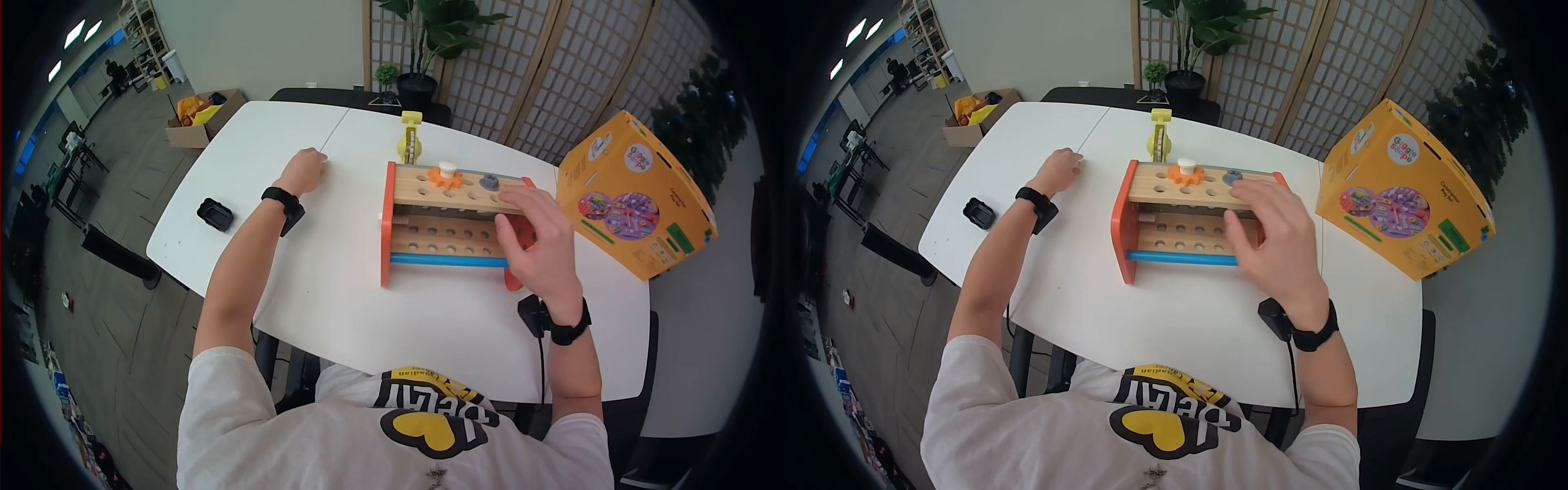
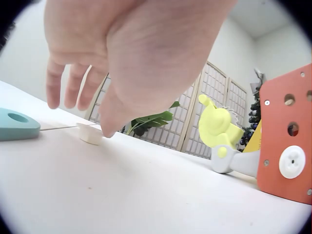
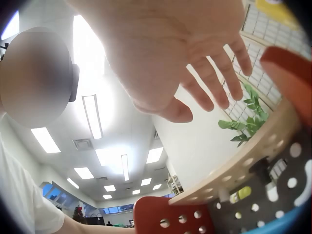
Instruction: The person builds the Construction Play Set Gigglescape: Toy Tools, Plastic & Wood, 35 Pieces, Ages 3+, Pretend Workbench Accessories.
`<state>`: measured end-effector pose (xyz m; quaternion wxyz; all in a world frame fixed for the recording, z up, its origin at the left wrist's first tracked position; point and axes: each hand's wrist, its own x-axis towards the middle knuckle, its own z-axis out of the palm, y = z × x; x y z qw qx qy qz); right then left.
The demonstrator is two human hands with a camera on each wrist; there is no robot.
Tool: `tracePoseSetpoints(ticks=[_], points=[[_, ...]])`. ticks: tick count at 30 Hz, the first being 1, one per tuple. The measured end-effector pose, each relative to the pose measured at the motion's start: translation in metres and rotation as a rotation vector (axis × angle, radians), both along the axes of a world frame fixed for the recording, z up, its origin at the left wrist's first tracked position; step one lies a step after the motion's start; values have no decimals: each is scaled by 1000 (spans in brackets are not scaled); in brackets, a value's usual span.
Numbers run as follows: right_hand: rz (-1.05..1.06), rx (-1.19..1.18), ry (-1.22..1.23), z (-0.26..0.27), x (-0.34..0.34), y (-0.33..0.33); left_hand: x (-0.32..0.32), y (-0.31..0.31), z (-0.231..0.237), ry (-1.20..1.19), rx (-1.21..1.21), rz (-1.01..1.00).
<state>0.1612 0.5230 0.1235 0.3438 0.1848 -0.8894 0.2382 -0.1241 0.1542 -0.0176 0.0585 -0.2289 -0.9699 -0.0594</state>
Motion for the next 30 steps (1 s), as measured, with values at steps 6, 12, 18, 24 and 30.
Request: tracePoseSetpoints(ticks=[6, 12, 18, 24, 30], points=[[153, -23, -72, -16, -8, -29, 34, 19, 32, -32, 268, -83], [270, -175, -214, -16, -17, -49, 126, 68, 118, -235, 970, -342], [391, -623, -419, -20, -25, -61, 183, 85, 149, -110, 887, -664], [486, -844, -594, -26, -27, -59, 193, 95, 139, 73, 763, -706], [376, -705, -620, -45, -32, -54, 197, 91, 130, 94, 907, -595]])
